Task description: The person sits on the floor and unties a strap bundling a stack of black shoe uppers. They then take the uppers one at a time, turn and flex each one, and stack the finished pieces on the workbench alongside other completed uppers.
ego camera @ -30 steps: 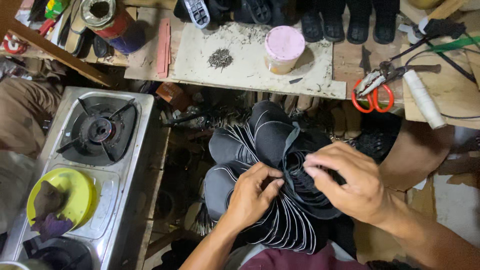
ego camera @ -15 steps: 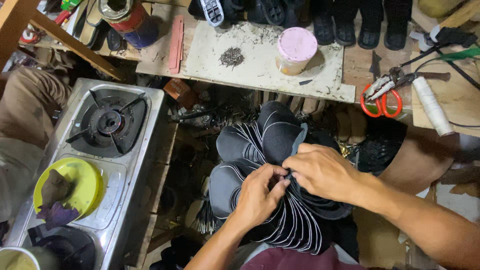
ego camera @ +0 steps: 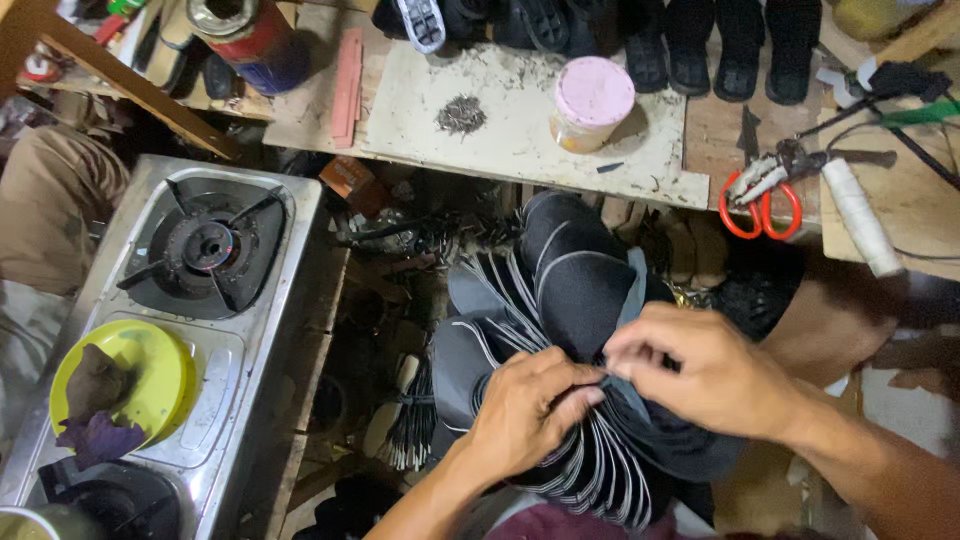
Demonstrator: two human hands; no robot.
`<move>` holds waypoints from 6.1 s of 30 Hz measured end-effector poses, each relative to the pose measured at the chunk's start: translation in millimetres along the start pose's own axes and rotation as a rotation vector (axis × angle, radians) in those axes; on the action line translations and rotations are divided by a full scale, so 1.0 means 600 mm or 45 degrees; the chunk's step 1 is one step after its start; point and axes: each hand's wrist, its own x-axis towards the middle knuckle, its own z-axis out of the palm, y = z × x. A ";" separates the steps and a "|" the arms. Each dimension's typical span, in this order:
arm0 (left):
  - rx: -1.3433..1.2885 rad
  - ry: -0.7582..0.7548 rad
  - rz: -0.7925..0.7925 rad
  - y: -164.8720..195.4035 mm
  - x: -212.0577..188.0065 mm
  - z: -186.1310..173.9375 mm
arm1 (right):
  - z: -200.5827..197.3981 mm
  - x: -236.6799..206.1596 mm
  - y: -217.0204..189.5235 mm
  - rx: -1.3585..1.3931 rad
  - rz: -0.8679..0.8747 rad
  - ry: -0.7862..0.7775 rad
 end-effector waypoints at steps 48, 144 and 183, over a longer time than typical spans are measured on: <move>-0.837 0.160 -0.963 -0.090 -0.021 0.056 | -0.175 -0.029 0.295 -0.823 0.515 0.675; -0.063 0.083 -0.262 -0.028 0.027 0.046 | 0.012 0.040 0.002 -1.007 -0.736 -0.499; -0.060 0.119 -0.390 -0.022 0.020 0.063 | -0.021 0.022 0.041 -0.762 -0.549 -0.181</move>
